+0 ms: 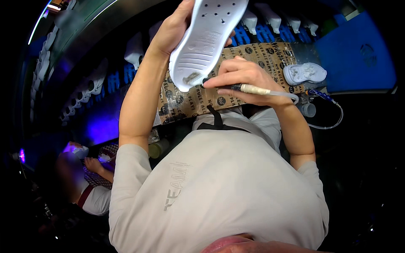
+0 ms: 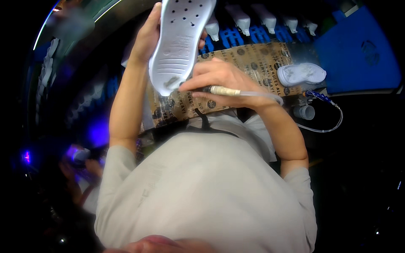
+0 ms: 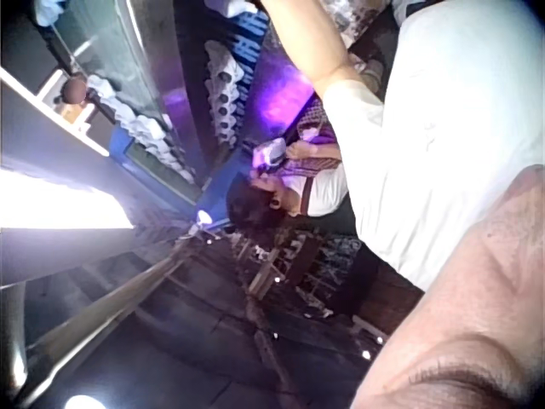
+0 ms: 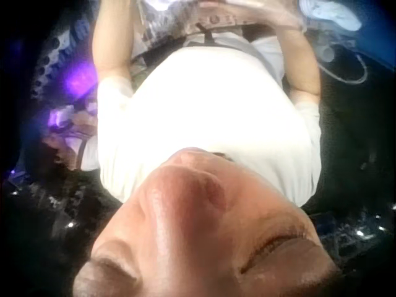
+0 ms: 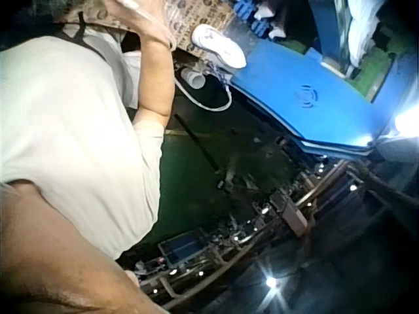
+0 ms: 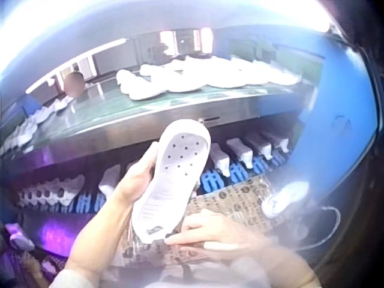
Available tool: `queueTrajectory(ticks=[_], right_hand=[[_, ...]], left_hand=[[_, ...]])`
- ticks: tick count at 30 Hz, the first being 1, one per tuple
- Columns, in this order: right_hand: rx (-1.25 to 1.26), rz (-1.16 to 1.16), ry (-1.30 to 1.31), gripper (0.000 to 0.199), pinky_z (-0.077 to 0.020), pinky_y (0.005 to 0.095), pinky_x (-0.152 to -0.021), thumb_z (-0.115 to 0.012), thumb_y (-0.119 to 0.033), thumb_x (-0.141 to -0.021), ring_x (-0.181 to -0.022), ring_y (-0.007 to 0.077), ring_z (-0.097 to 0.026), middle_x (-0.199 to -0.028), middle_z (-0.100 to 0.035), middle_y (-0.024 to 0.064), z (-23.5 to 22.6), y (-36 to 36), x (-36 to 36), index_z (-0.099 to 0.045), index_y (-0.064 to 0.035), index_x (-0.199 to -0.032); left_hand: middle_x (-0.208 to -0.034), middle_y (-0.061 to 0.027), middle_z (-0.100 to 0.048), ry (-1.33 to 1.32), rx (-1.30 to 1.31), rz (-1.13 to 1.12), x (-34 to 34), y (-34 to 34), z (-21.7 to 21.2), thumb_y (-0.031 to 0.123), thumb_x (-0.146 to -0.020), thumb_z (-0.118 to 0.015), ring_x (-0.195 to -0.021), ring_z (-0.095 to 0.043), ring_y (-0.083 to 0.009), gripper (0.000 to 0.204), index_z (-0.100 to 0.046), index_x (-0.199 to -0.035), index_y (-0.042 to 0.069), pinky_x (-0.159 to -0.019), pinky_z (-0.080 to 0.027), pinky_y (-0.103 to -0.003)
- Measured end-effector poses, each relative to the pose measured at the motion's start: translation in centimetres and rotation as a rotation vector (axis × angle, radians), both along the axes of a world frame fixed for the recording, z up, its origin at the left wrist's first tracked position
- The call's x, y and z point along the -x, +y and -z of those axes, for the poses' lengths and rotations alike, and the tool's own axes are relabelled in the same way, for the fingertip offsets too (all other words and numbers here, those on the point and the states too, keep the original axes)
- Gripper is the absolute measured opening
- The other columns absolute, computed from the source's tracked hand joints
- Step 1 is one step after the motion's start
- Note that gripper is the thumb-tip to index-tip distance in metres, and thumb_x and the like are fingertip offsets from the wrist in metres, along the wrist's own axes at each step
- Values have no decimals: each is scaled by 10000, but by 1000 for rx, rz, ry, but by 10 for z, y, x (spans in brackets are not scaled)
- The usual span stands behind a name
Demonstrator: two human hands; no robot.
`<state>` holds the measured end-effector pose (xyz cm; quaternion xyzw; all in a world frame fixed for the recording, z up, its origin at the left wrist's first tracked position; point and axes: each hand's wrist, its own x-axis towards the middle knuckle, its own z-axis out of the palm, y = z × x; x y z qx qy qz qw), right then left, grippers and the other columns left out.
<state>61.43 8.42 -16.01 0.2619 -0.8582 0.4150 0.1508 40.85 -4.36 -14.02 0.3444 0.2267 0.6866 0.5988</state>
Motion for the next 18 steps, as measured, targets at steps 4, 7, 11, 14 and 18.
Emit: queueTrajectory(ticks=[4,7,11,14,18], right_hand=[[104,-188,-89,287,-460,328,-747,-823,-178,-854,-787,163,-619,-818,-686,8,-4,6,-6,-807,-139,-1138],[58,81,48,295,-497,341,-739,-821,-145,-849,-774,176,-610,-807,-661,12,2,6,-3,-805,-131,-1143],[-1,-200,-85,314,-491,322,-724,-837,-162,-831,-766,174,-601,-848,-682,-11,-4,13,-8,-809,-158,-1143],[20,88,28,319,-487,330,-762,-832,-185,-827,-768,164,-598,-869,-697,-6,3,15,-8,-808,-152,-1144],[-77,-133,-28,329,-503,331,-728,-832,-144,-819,-794,170,-621,-851,-689,8,-6,21,-7,-804,-150,-1148]], left_hand=[[-1344,-122,-668,249,305,-307,1,19,14,468,-1119,-413,-1191,-657,-247,567,-552,-1457,34,-1017,-542,-391],[-1103,-184,-733,846,449,-489,4,19,20,649,-1030,-482,-961,-747,-228,675,-685,-1338,84,-751,-609,-279],[-1140,-211,-731,1098,676,-430,-6,22,11,709,-995,-492,-1059,-728,-277,719,-752,-1260,93,-815,-579,-323],[-1215,-257,-708,1139,780,-370,-14,19,0,738,-980,-481,-1102,-712,-334,756,-762,-1259,94,-905,-545,-370],[-1218,-253,-709,1222,779,-374,-5,16,15,739,-981,-478,-1092,-719,-323,762,-754,-1274,91,-876,-552,-353]])
